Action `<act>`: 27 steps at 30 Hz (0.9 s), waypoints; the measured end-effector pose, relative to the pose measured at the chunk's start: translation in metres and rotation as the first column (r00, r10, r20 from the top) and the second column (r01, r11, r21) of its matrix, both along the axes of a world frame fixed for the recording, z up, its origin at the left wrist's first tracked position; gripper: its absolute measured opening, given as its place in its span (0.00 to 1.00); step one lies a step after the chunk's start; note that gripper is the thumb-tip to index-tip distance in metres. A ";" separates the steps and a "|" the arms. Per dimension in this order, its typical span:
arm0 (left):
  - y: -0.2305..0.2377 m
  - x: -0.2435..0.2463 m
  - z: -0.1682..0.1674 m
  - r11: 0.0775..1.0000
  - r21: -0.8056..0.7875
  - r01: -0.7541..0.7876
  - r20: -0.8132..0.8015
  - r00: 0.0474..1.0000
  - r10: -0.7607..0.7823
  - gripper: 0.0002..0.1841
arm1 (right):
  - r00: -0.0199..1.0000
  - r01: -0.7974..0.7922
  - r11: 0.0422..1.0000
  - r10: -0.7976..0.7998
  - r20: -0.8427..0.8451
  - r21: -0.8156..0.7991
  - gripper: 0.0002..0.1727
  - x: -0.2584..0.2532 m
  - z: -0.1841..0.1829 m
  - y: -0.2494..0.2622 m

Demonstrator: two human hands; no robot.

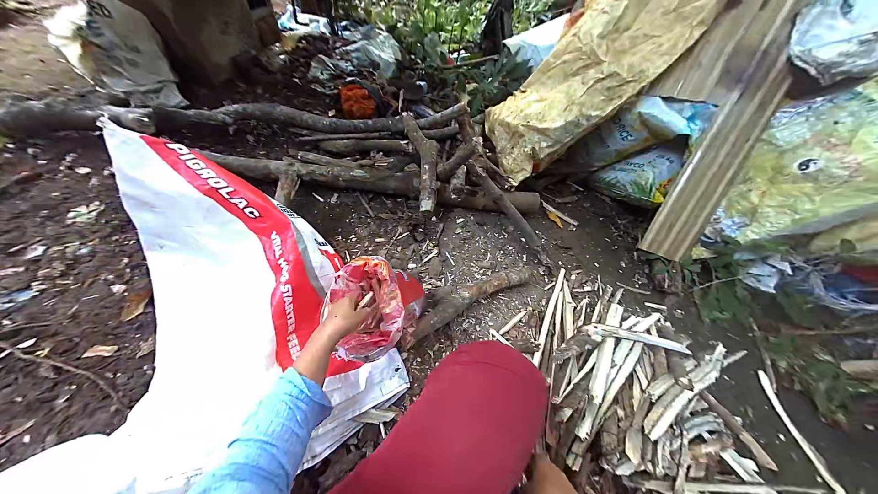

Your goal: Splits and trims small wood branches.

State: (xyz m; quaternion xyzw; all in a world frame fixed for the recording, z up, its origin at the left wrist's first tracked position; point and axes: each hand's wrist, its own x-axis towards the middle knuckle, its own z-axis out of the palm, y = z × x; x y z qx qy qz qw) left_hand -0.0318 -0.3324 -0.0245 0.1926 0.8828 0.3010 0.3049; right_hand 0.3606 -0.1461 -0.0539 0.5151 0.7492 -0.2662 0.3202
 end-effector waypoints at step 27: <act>0.323 0.127 -0.008 0.005 -0.463 0.886 0.101 0.059 -0.993 0.18 | 0.976 0.216 0.942 -0.203 0.075 -0.258 0.37 0.007 0.004 0.041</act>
